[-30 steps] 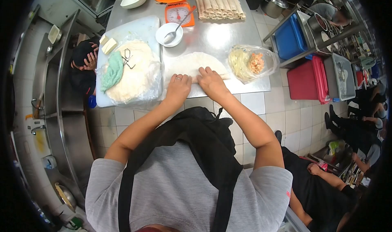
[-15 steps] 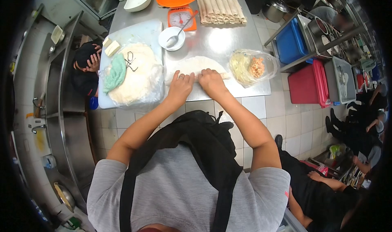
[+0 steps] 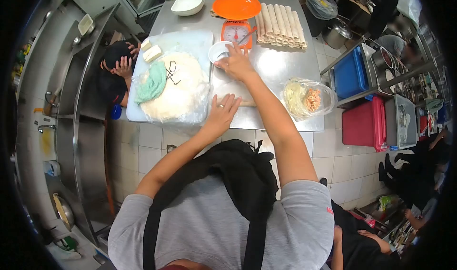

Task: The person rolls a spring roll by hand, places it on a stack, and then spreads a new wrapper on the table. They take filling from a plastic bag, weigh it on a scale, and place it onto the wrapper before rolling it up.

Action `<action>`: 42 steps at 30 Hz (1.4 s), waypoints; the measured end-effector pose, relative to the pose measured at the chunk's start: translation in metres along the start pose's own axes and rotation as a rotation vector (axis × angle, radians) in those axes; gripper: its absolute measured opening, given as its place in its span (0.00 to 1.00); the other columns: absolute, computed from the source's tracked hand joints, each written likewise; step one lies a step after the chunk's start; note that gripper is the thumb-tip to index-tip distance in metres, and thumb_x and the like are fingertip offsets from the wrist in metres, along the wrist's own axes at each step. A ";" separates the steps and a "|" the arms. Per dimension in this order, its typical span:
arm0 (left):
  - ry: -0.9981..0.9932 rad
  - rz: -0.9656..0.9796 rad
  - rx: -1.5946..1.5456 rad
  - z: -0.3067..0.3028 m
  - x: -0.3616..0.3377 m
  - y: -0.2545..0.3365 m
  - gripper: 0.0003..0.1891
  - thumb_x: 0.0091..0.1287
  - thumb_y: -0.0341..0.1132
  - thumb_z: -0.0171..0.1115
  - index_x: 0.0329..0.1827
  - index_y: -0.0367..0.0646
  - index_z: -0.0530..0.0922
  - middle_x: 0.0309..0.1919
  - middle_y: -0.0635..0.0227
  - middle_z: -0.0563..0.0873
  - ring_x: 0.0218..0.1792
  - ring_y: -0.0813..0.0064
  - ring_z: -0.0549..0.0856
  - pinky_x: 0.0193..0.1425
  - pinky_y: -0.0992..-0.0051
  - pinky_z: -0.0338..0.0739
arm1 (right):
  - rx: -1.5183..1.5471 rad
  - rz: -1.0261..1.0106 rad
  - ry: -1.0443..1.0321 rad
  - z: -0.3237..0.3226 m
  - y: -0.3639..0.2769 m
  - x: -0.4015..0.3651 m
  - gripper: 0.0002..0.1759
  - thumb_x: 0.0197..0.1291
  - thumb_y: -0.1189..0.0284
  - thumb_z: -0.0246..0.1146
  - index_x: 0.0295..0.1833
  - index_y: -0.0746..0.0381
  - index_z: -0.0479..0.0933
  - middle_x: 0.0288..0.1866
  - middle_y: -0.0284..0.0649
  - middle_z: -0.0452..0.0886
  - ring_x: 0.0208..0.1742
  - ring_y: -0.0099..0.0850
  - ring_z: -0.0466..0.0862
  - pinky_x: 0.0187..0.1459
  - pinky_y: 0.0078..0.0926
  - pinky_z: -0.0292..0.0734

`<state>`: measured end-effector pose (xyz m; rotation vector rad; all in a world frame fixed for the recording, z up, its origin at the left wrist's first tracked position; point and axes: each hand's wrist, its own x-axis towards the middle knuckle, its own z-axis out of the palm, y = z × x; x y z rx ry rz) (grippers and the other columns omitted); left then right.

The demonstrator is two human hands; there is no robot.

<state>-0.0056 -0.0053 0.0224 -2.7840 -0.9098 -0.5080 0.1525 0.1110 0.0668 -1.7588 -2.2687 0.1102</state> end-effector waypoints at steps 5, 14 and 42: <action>-0.045 -0.081 -0.063 0.005 -0.026 0.001 0.26 0.65 0.40 0.55 0.64 0.36 0.67 0.65 0.56 0.68 0.69 0.58 0.63 0.67 0.43 0.55 | 0.444 -0.057 0.094 -0.014 0.009 -0.052 0.22 0.65 0.51 0.53 0.49 0.54 0.83 0.68 0.48 0.64 0.74 0.48 0.55 0.68 0.52 0.51; -0.050 -0.110 -0.081 0.006 -0.028 -0.001 0.29 0.66 0.48 0.54 0.66 0.38 0.67 0.68 0.59 0.66 0.70 0.61 0.61 0.68 0.43 0.55 | -0.069 0.006 -0.106 0.024 0.004 -0.095 0.26 0.68 0.45 0.40 0.65 0.35 0.70 0.78 0.47 0.45 0.79 0.48 0.39 0.71 0.62 0.32; -0.120 -0.110 -0.153 -0.011 -0.027 -0.011 0.32 0.65 0.50 0.54 0.68 0.40 0.64 0.69 0.60 0.64 0.71 0.61 0.59 0.68 0.42 0.55 | 0.270 0.079 0.266 -0.015 0.009 -0.039 0.22 0.64 0.52 0.54 0.44 0.57 0.84 0.66 0.51 0.65 0.71 0.48 0.57 0.66 0.55 0.49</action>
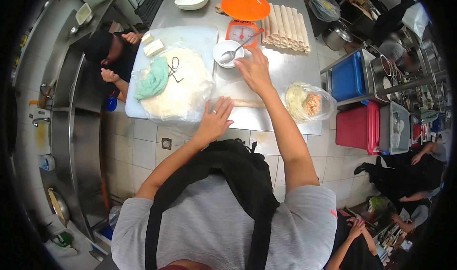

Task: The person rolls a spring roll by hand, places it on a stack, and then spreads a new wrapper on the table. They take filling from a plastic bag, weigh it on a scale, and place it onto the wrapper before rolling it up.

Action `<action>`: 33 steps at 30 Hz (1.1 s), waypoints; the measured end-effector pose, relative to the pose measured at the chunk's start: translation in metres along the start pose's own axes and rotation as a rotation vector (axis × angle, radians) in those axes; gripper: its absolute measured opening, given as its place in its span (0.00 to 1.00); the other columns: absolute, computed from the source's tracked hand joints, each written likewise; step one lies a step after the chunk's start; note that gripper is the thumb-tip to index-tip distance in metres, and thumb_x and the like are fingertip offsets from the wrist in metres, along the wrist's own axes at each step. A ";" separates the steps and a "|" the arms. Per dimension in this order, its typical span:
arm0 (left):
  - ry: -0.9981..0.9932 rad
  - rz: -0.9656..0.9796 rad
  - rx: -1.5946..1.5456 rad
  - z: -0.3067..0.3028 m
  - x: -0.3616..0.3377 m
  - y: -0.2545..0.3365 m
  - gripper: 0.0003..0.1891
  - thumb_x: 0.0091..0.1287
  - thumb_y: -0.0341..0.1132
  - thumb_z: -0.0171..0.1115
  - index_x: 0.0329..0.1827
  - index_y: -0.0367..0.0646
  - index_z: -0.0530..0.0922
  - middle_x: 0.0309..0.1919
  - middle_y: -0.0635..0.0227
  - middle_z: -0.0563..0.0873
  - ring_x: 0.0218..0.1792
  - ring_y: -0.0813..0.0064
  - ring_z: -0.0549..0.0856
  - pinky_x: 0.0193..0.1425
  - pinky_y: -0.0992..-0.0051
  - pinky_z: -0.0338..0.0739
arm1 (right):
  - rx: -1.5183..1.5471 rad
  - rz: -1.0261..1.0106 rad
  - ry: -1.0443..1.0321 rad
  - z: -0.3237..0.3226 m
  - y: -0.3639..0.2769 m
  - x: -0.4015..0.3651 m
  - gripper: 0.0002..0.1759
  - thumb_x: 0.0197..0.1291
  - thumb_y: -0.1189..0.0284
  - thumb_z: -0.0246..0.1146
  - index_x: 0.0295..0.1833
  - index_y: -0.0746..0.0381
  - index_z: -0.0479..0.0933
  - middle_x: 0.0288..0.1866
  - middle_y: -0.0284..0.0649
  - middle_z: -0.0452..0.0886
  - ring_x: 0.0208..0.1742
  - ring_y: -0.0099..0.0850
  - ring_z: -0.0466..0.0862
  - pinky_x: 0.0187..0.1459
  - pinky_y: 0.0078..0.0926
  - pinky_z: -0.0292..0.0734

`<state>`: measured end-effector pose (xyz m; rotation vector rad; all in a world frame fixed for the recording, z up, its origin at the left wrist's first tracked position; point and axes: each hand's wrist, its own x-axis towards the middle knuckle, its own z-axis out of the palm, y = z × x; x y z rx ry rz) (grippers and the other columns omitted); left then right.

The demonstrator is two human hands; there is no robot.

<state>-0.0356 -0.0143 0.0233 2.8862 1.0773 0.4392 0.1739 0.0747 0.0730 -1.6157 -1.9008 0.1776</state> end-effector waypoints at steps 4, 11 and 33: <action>-0.023 -0.014 -0.002 0.003 0.001 -0.004 0.32 0.66 0.51 0.54 0.68 0.40 0.64 0.70 0.60 0.63 0.72 0.61 0.59 0.68 0.43 0.56 | -0.171 0.238 -0.189 0.013 -0.008 -0.068 0.27 0.66 0.48 0.46 0.58 0.53 0.77 0.73 0.54 0.55 0.75 0.52 0.47 0.68 0.62 0.39; -0.026 0.004 -0.009 0.003 0.000 -0.006 0.32 0.66 0.50 0.54 0.68 0.39 0.64 0.69 0.60 0.64 0.71 0.61 0.61 0.66 0.42 0.55 | -0.454 0.555 -0.378 0.031 -0.034 -0.076 0.37 0.65 0.39 0.36 0.74 0.46 0.58 0.78 0.49 0.43 0.78 0.52 0.35 0.68 0.68 0.27; -0.015 0.025 -0.004 -0.004 0.003 -0.002 0.32 0.66 0.50 0.53 0.69 0.40 0.63 0.71 0.61 0.61 0.72 0.61 0.57 0.67 0.40 0.54 | -0.449 0.657 0.004 0.028 -0.025 -0.063 0.29 0.67 0.45 0.44 0.63 0.50 0.73 0.76 0.52 0.50 0.76 0.56 0.42 0.66 0.72 0.33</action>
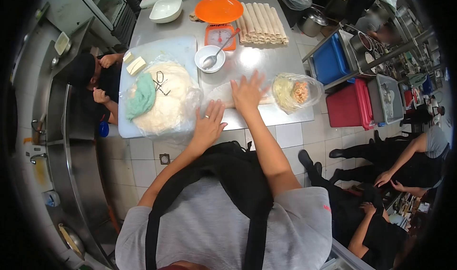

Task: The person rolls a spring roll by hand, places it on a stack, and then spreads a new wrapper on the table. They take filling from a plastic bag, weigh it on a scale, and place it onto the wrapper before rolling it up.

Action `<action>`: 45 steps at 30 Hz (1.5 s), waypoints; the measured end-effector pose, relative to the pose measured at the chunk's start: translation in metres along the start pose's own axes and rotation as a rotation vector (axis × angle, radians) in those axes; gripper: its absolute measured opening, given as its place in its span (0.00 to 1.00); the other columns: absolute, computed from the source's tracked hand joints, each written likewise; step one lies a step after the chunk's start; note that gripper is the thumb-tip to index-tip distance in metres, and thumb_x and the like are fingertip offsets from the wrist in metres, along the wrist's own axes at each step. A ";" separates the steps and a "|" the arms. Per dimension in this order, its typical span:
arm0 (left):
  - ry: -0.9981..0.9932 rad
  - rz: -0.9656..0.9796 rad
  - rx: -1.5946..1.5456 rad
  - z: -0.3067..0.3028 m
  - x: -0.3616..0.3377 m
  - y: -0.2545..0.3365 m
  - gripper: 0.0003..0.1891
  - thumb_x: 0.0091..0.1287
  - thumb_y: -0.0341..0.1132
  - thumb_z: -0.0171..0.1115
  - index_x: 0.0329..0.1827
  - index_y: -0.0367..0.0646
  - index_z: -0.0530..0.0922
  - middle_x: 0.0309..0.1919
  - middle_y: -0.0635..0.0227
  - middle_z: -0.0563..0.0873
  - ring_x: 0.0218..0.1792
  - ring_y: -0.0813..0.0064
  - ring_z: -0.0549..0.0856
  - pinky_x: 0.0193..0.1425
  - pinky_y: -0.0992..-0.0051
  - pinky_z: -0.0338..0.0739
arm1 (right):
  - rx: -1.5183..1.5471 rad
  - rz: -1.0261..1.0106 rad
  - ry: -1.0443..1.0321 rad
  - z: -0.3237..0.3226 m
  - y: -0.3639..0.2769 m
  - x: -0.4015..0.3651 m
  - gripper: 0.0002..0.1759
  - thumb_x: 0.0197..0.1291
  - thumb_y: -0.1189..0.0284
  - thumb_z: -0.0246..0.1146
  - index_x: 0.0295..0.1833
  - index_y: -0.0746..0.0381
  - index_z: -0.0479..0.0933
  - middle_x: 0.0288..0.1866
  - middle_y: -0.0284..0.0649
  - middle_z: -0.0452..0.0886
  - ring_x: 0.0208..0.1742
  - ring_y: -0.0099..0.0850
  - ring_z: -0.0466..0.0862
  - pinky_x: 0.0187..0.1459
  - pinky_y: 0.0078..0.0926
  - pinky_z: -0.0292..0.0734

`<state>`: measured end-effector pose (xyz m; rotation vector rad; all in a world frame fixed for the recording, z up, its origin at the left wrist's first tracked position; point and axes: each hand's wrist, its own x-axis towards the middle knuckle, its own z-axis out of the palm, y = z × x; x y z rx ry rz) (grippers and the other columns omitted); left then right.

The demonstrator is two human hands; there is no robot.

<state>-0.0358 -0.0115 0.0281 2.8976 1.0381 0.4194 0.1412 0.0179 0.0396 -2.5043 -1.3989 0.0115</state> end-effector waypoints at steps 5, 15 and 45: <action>-0.018 0.046 -0.014 0.013 0.005 0.002 0.33 0.66 0.51 0.54 0.69 0.40 0.62 0.71 0.61 0.61 0.72 0.61 0.57 0.67 0.39 0.52 | -0.098 0.053 -0.269 0.000 0.005 -0.021 0.40 0.65 0.39 0.36 0.74 0.53 0.55 0.78 0.53 0.43 0.77 0.56 0.36 0.66 0.70 0.26; -0.033 0.033 0.018 0.017 0.005 0.001 0.35 0.65 0.52 0.55 0.69 0.39 0.63 0.72 0.63 0.61 0.73 0.62 0.56 0.69 0.37 0.48 | -0.085 0.078 -0.237 -0.019 -0.018 0.002 0.35 0.64 0.43 0.45 0.65 0.57 0.71 0.76 0.54 0.48 0.77 0.54 0.42 0.67 0.69 0.29; -0.079 0.057 -0.007 0.016 0.005 -0.003 0.35 0.66 0.52 0.53 0.71 0.39 0.60 0.72 0.63 0.59 0.73 0.62 0.56 0.64 0.30 0.50 | -0.183 -0.047 -0.174 -0.051 0.069 0.008 0.34 0.68 0.43 0.36 0.58 0.54 0.78 0.78 0.45 0.47 0.78 0.48 0.42 0.71 0.61 0.28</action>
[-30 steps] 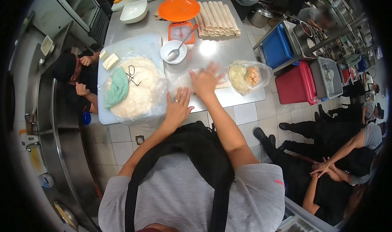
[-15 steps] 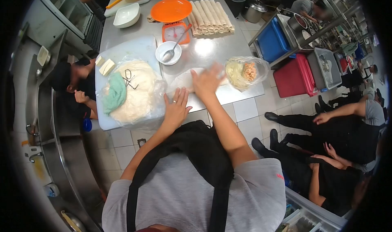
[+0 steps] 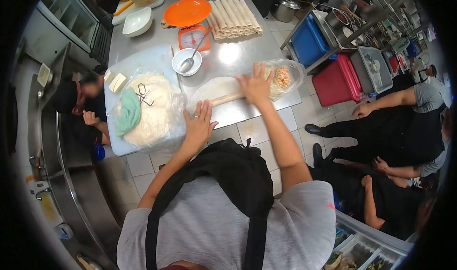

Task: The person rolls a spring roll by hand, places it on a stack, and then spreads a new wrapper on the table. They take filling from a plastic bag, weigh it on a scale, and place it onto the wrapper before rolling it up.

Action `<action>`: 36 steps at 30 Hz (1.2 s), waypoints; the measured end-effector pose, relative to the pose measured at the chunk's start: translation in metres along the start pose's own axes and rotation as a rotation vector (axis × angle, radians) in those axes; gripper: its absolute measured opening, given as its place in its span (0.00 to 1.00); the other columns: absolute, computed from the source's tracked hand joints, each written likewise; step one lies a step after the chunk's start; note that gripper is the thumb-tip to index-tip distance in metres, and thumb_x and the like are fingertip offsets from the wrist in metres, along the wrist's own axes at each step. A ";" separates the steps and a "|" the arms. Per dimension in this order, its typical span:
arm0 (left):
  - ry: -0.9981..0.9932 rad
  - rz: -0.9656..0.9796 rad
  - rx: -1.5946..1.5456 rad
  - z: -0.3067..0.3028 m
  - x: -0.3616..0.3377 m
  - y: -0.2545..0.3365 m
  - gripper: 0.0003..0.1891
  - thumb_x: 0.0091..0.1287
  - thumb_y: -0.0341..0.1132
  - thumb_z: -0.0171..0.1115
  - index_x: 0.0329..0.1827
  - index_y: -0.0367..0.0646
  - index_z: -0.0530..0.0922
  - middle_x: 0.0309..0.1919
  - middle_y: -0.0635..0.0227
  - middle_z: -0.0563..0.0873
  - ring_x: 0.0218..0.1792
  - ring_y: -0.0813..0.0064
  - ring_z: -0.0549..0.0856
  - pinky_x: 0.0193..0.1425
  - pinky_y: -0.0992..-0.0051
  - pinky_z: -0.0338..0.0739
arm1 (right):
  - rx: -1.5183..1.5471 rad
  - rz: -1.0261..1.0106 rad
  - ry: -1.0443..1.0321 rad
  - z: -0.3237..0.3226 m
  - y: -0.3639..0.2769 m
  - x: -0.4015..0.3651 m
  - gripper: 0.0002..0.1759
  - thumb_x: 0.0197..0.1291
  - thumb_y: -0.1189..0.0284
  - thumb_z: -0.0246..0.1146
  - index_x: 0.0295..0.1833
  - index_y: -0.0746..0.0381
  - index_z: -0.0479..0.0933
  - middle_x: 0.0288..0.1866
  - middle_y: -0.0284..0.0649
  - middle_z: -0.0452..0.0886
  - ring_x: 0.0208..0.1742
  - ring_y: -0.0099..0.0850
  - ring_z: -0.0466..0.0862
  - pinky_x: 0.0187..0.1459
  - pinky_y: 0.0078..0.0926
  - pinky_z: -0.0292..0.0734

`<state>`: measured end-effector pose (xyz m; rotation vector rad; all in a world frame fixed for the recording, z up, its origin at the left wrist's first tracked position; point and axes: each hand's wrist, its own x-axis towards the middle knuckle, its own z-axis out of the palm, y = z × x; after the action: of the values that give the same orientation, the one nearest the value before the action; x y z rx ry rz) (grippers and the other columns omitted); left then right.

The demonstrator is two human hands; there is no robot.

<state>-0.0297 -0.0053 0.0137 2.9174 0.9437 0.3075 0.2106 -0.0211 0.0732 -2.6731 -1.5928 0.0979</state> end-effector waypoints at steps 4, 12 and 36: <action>0.003 -0.012 -0.001 -0.002 0.000 0.002 0.35 0.66 0.52 0.53 0.70 0.39 0.60 0.72 0.63 0.59 0.73 0.62 0.56 0.64 0.30 0.50 | 0.189 -0.452 0.208 0.011 0.054 0.013 0.32 0.69 0.46 0.39 0.49 0.54 0.84 0.77 0.42 0.51 0.78 0.47 0.43 0.71 0.61 0.31; 0.032 -0.020 -0.004 0.000 0.003 0.003 0.33 0.65 0.49 0.55 0.69 0.39 0.62 0.70 0.63 0.63 0.71 0.62 0.60 0.64 0.31 0.50 | -0.060 -0.799 0.085 0.011 0.060 0.030 0.34 0.68 0.44 0.38 0.42 0.54 0.86 0.77 0.36 0.51 0.78 0.44 0.42 0.72 0.61 0.31; 0.193 -0.062 -0.018 -0.008 0.029 0.006 0.19 0.57 0.29 0.57 0.53 0.41 0.75 0.47 0.64 0.80 0.52 0.64 0.78 0.66 0.51 0.60 | 0.412 -0.961 -0.141 0.009 0.008 0.014 0.23 0.59 0.64 0.59 0.61 0.54 0.73 0.55 0.43 0.78 0.61 0.43 0.73 0.63 0.50 0.61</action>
<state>-0.0044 0.0066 0.0275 2.8749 1.0466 0.5998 0.2234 -0.0128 0.0635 -1.4347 -2.3710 0.5108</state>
